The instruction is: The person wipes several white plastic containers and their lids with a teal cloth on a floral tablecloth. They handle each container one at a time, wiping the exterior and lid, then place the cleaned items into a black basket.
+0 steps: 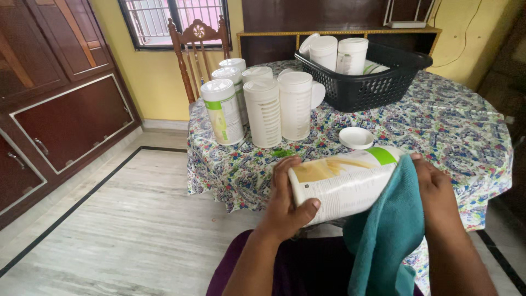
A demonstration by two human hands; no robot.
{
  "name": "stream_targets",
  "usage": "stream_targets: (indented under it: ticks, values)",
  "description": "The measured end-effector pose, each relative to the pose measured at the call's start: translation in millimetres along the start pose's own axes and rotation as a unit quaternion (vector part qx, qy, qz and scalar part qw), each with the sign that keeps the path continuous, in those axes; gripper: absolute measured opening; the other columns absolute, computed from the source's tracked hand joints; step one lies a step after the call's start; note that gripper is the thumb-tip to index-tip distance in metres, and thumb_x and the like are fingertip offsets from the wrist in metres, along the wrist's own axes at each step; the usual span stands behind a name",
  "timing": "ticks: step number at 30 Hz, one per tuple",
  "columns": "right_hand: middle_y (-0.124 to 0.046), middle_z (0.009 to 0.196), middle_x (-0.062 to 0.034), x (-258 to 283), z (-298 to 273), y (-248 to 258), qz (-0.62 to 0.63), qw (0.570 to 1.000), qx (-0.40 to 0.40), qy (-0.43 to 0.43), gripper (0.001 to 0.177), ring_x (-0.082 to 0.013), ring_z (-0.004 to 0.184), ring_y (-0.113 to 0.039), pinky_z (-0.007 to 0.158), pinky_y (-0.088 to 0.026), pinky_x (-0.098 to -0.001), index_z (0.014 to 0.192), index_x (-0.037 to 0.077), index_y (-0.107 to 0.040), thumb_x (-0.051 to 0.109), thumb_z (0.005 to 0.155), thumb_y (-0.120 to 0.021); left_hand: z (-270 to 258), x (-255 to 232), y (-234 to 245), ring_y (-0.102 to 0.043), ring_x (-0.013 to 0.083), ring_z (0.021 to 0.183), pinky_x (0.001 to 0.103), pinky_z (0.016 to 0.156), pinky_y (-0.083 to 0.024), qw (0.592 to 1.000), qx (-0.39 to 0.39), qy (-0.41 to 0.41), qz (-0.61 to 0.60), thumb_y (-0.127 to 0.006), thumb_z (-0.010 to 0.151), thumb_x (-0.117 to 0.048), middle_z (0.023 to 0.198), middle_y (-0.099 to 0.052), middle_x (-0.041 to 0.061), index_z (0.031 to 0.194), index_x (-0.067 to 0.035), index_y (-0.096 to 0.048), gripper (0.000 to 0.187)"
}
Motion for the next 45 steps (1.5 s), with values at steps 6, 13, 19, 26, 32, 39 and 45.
stream_targets:
  ticks: [6,13,19,26,32,39,45]
  values:
    - [-0.058,0.075,-0.0006,8,-22,14,0.033,0.972,-0.043,0.228,0.049,-0.0054,0.067,-0.049,0.062,-0.039,-0.0264,0.088,0.002,-0.06,0.034,0.122,-0.048,-5,46,-38,-0.053,0.03,0.135,0.054,0.107,-0.044,0.78,0.005,0.39,-0.489,-0.045,0.081,-0.08,0.153,-0.05,0.011,0.158,-0.023,-0.02,0.099]
    - [-0.058,0.076,-0.0005,19,-21,2,0.047,0.98,-0.022,0.19,0.047,-0.0061,0.067,-0.049,0.059,-0.039,-0.0269,0.088,0.004,-0.06,0.035,0.12,-0.045,12,11,-9,-0.055,0.0354,0.131,0.055,0.107,-0.046,0.939,0.01,0.229,-0.255,-0.065,0.087,-0.059,0.146,-0.048,0.018,0.16,-0.019,-0.012,0.098]
    - [-0.058,0.078,0.0016,-1,-9,6,0.078,0.99,-0.05,0.108,0.043,-0.0044,0.068,-0.051,0.059,-0.042,-0.0249,0.09,0.007,-0.061,0.037,0.117,-0.045,13,3,-6,-0.041,0.0317,0.145,0.049,0.118,-0.038,0.97,0.001,0.125,-0.207,-0.062,0.097,-0.055,0.162,-0.028,0.015,0.164,-0.018,-0.008,0.095]
    - [-0.053,0.073,-0.0024,0,-32,12,0.018,0.956,-0.063,0.285,0.05,-0.0074,0.066,-0.046,0.059,-0.037,-0.0251,0.083,0.004,-0.055,0.032,0.123,-0.045,-28,60,-34,-0.059,0.0427,0.128,0.064,0.093,-0.051,0.794,0.007,0.487,-0.364,-0.056,0.094,-0.056,0.154,-0.049,0.019,0.164,-0.03,-0.016,0.085]
    - [-0.059,0.074,0.0027,-18,-4,1,0.126,0.988,-0.029,0.081,0.042,-0.0053,0.063,-0.051,0.056,-0.041,-0.0247,0.087,0.012,-0.062,0.035,0.117,-0.044,5,10,-10,-0.046,0.0335,0.139,0.053,0.113,-0.043,0.977,0.002,0.116,-0.177,-0.067,0.087,-0.064,0.15,-0.038,0.019,0.158,-0.012,-0.005,0.108]
    - [-0.053,0.067,0.0002,4,-2,25,0.112,0.966,-0.042,0.229,0.056,-0.008,0.061,-0.045,0.054,-0.036,-0.0261,0.076,0.005,-0.052,0.029,0.127,-0.047,-14,32,-42,-0.058,0.0301,0.13,0.046,0.109,-0.048,0.742,0.122,0.374,-0.544,-0.063,0.087,-0.071,0.144,-0.057,0.018,0.154,-0.002,-0.042,0.099]
    - [-0.061,0.09,-0.005,22,3,-17,0.21,0.96,0.053,0.176,0.036,-0.0107,0.076,-0.055,0.068,-0.046,-0.0276,0.108,0.005,-0.061,0.036,0.119,-0.047,-34,29,-88,-0.057,0.0231,0.127,0.04,0.106,-0.047,0.731,0.215,0.425,-0.488,-0.065,0.089,-0.062,0.146,-0.056,0.012,0.158,-0.011,-0.039,0.089]
Point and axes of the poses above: each hand's wrist, its own z-axis towards the middle knuckle, its own y-axis out of the back of the hand, x = y × z, the point moved 9 cm from there along z, towards the middle knuckle
